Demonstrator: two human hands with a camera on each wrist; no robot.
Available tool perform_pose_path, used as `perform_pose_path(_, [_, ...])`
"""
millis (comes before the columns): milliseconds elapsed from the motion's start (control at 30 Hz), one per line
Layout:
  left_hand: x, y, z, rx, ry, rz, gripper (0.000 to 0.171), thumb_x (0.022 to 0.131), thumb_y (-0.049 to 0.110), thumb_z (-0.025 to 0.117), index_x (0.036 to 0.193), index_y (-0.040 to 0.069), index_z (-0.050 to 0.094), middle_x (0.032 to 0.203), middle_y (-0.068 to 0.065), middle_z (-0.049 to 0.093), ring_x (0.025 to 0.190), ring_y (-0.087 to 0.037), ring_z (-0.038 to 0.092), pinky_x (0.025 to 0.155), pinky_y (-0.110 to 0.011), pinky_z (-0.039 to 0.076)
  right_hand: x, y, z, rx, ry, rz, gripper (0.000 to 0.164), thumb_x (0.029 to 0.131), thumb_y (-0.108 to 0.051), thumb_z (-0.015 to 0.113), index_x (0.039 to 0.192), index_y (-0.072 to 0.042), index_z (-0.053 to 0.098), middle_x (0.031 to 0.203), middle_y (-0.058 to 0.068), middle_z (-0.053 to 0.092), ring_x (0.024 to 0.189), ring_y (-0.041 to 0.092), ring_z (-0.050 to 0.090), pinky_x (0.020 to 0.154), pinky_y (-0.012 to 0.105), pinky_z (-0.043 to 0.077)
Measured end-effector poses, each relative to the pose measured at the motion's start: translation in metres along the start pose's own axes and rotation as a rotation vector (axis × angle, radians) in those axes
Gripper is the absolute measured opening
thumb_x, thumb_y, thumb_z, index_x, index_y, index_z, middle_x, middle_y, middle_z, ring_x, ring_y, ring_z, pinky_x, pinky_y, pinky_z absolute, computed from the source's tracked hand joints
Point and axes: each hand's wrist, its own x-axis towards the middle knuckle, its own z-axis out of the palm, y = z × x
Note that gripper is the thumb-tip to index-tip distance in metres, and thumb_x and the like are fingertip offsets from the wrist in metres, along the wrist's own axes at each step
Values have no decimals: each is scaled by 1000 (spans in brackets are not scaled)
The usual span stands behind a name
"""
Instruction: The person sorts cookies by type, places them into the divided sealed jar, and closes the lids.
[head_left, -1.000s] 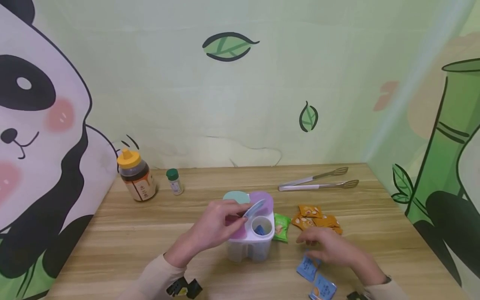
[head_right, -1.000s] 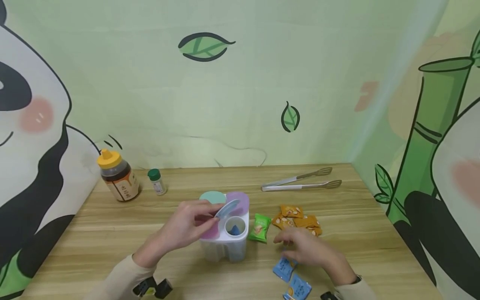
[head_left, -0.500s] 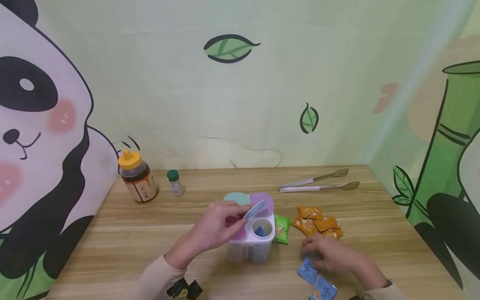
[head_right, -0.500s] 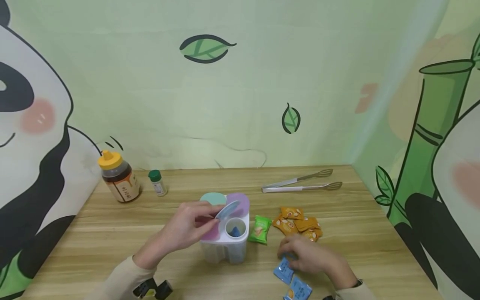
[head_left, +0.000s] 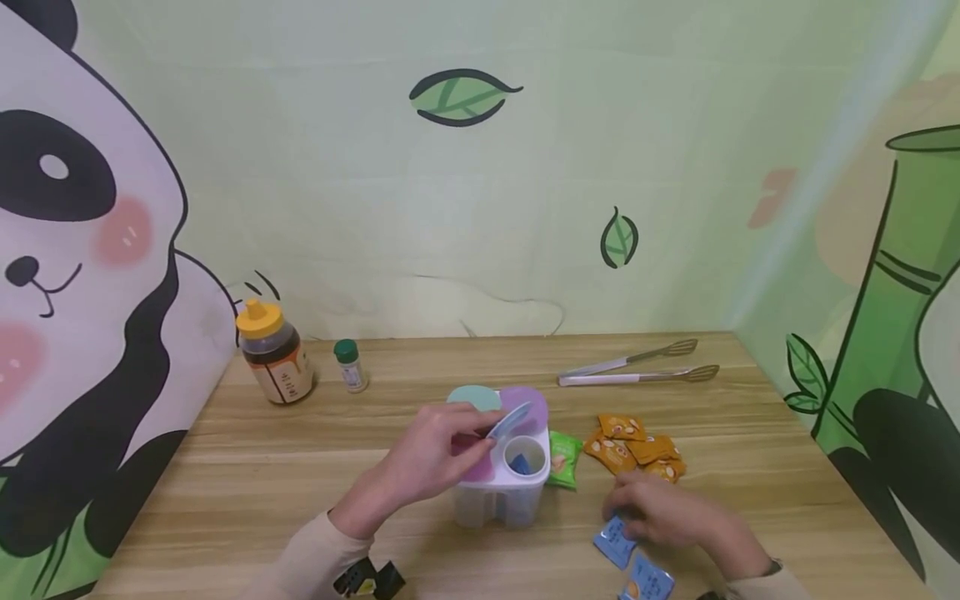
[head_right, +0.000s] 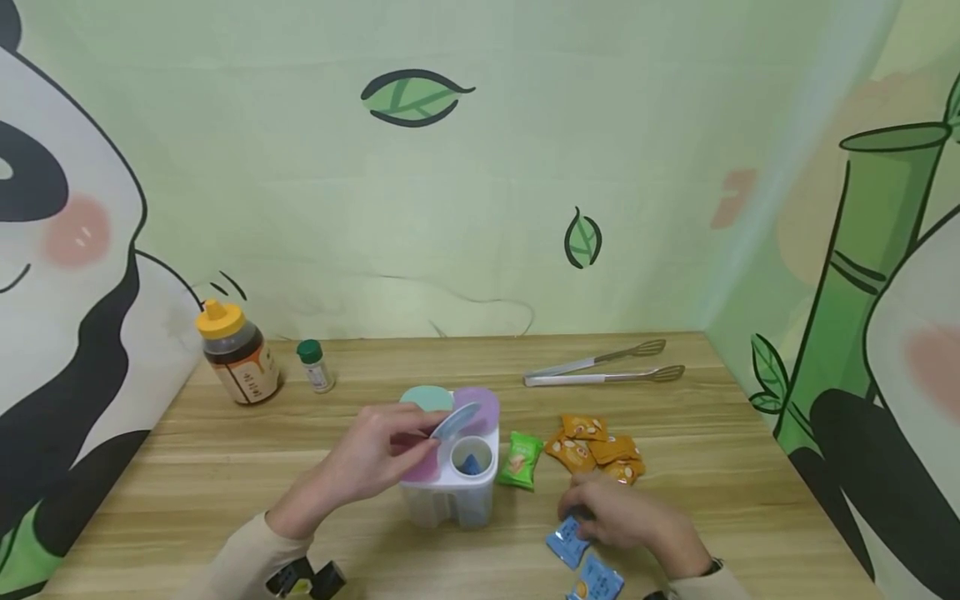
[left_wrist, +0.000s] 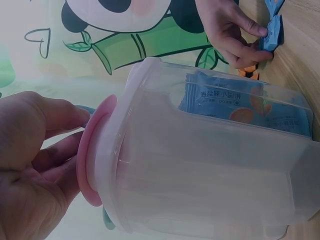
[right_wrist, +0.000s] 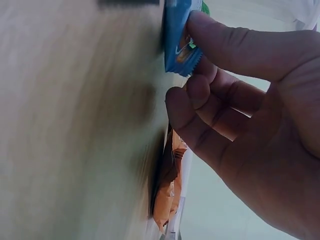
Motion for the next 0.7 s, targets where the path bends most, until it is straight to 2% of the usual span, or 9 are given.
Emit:
perform_pose_path(200, [-1,0,0,0,4,2,35,86,8,72,121,6,68,90,-3,70,83,-9,68,72,-13,54,0,1,0,-14,3,-4,18,79,-16,75,95,-22,69,93,-12,53,85,1,49,75,25,50])
perform_pose_path(367, [-2,-2,0,0,5,10,35,87,7,71,122,7,68,91,-3,70,84,-8,68,73,-13,54,3,0,-3,12,-37,41,18,78,-18,77,88,-26,65,92,-13,54,82,1,50,72,24,49])
perform_pose_path(700, [0,-2,0,4,5,16,35,87,7,71,122,9,69,91,-2,70,83,-8,67,72,-13,54,7,-1,-4,99,-34,57,22,79,-19,77,89,-26,60,85,-17,57,75,2,51,64,21,44])
